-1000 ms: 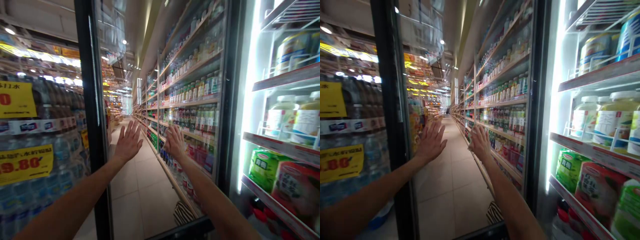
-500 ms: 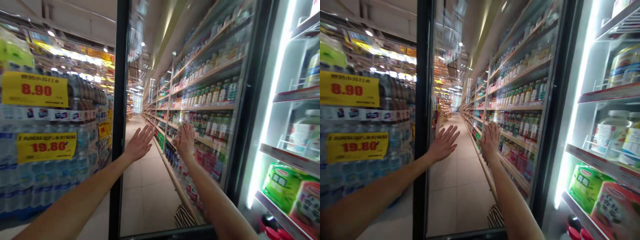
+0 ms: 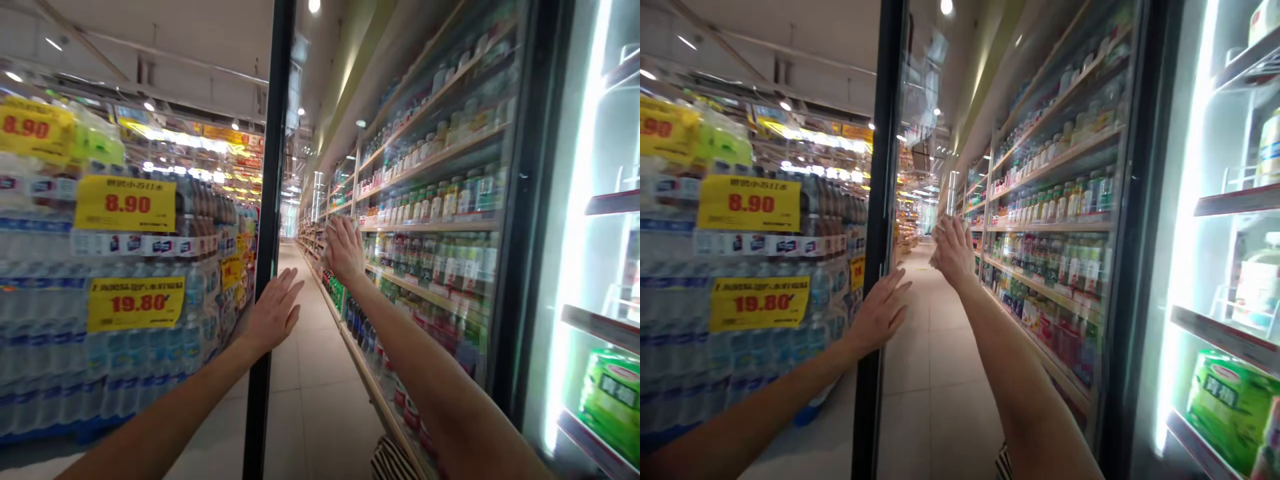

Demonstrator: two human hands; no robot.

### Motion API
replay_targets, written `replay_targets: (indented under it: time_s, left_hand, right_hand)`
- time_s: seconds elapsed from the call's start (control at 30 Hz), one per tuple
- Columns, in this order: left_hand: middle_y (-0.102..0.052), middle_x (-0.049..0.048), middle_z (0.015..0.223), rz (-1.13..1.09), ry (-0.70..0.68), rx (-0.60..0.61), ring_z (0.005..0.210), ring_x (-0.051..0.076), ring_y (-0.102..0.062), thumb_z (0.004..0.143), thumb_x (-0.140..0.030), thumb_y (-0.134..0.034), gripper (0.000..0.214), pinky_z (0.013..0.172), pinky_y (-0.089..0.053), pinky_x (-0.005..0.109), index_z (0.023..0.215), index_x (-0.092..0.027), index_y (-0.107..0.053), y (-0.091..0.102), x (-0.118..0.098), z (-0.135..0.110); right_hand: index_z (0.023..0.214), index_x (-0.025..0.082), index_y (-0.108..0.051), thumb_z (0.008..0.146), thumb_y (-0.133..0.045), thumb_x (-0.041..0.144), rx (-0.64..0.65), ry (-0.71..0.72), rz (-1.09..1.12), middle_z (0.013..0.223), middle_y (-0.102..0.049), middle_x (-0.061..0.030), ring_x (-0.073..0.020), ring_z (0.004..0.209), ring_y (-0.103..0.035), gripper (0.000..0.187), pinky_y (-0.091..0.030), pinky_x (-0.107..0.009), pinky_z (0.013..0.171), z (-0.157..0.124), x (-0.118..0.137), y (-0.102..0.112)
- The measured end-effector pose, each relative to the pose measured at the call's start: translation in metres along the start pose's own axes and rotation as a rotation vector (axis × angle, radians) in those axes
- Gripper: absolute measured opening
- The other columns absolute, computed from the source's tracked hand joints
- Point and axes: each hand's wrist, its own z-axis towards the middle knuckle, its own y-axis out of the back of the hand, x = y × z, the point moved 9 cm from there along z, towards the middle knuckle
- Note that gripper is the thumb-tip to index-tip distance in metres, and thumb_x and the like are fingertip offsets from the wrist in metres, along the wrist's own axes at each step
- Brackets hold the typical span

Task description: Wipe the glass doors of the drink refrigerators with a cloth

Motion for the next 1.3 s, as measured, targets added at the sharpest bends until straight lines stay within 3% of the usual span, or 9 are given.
replay_targets:
  time_s: [0.1, 0.3, 0.37, 0.53, 0.63, 0.87, 0.93, 1.1, 1.3]
  left_hand:
    - [-0.032, 0.0113, 0.144, -0.042, 0.039, -0.076, 0.135, 0.023, -0.025, 0.083, -0.018, -0.041, 0.055, 0.107, -0.029, 0.047, 0.136, -0.021, -0.029, 0.022, 0.009, 0.007]
    - [-0.033, 0.0128, 0.143, -0.013, 0.074, -0.122, 0.134, 0.024, -0.026, 0.081, -0.018, -0.044, 0.049, 0.107, -0.029, 0.046, 0.13, -0.018, -0.037, 0.049, 0.032, -0.003]
    - [-0.033, 0.0125, 0.143, 0.008, 0.072, -0.099, 0.134, 0.025, -0.027, 0.081, -0.018, -0.044, 0.048, 0.107, -0.029, 0.045, 0.129, -0.017, -0.039, 0.049, 0.036, -0.008]
    - [-0.035, 0.0132, 0.142, 0.032, 0.111, -0.064, 0.133, 0.025, -0.028, 0.082, -0.018, -0.043, 0.046, 0.106, -0.03, 0.046, 0.127, -0.018, -0.04, 0.041, 0.037, -0.026]
    - [-0.036, 0.0132, 0.141, 0.026, 0.113, -0.022, 0.133, 0.024, -0.028, 0.082, -0.018, -0.042, 0.045, 0.107, -0.029, 0.047, 0.127, -0.018, -0.041, 0.035, 0.031, -0.035]
    - [-0.038, 0.0145, 0.14, 0.025, 0.085, -0.029, 0.134, 0.023, -0.026, 0.083, -0.018, -0.042, 0.044, 0.108, -0.027, 0.046, 0.126, -0.015, -0.042, 0.033, 0.02, -0.029]
    - [-0.038, 0.0143, 0.14, 0.017, 0.068, -0.039, 0.135, 0.023, -0.025, 0.083, -0.018, -0.042, 0.045, 0.108, -0.026, 0.045, 0.127, -0.015, -0.042, 0.032, 0.014, -0.018]
    - [-0.033, 0.013, 0.143, -0.015, 0.056, -0.036, 0.136, 0.022, -0.021, 0.082, -0.019, -0.042, 0.047, 0.109, -0.024, 0.045, 0.129, -0.016, -0.04, 0.024, -0.003, 0.016]
    - [-0.032, 0.0145, 0.143, -0.015, 0.034, -0.047, 0.137, 0.023, -0.019, 0.083, -0.019, -0.042, 0.046, 0.109, -0.023, 0.045, 0.13, -0.015, -0.039, 0.011, -0.014, 0.04]
  right_hand:
    - [0.124, 0.015, -0.049, 0.086, -0.042, 0.022, 0.079, 0.119, 0.018, 0.141, -0.04, -0.0095, -0.0274, 0.135, -0.024, 0.04, -0.021, -0.05, 0.108, 0.009, 0.037, -0.015]
    - [0.117, 0.018, -0.055, 0.083, -0.049, 0.028, 0.272, 0.663, 0.148, 0.138, -0.044, -0.0044, -0.0232, 0.132, -0.03, 0.036, -0.026, -0.043, 0.109, -0.119, 0.129, -0.02]
    - [0.116, 0.019, -0.055, 0.083, -0.049, 0.027, 0.252, 0.643, 0.15, 0.138, -0.044, -0.0038, -0.0223, 0.132, -0.029, 0.035, -0.024, -0.044, 0.11, -0.115, 0.122, -0.022]
    - [0.122, 0.015, -0.051, 0.084, -0.044, 0.021, 0.072, 0.129, 0.071, 0.14, -0.041, -0.011, -0.0264, 0.136, -0.022, 0.039, -0.018, -0.052, 0.109, 0.007, 0.051, -0.026]
    - [0.124, 0.014, -0.049, 0.084, -0.043, 0.019, 0.07, 0.099, 0.07, 0.141, -0.039, -0.0109, -0.0263, 0.136, -0.019, 0.041, -0.017, -0.052, 0.109, 0.034, 0.047, -0.025]
    - [0.113, 0.017, -0.056, 0.081, -0.049, 0.025, 0.238, 0.632, 0.14, 0.138, -0.044, -0.0057, -0.0254, 0.135, -0.023, 0.033, -0.018, -0.047, 0.11, -0.084, 0.107, -0.016]
    - [0.111, 0.018, -0.057, 0.082, -0.048, 0.024, 0.182, 0.608, 0.121, 0.135, -0.048, -0.0048, -0.0241, 0.135, -0.024, 0.031, -0.017, -0.046, 0.111, -0.085, 0.096, -0.011]
    - [0.121, 0.016, -0.051, 0.082, -0.047, 0.02, 0.118, 0.243, 0.034, 0.137, -0.044, -0.0101, -0.0249, 0.137, -0.019, 0.039, -0.018, -0.048, 0.109, -0.057, 0.043, -0.006]
    - [0.11, 0.018, -0.058, 0.081, -0.05, 0.021, 0.206, 0.54, 0.078, 0.134, -0.049, -0.008, -0.0237, 0.135, -0.024, 0.031, -0.019, -0.045, 0.11, -0.105, 0.059, 0.007]
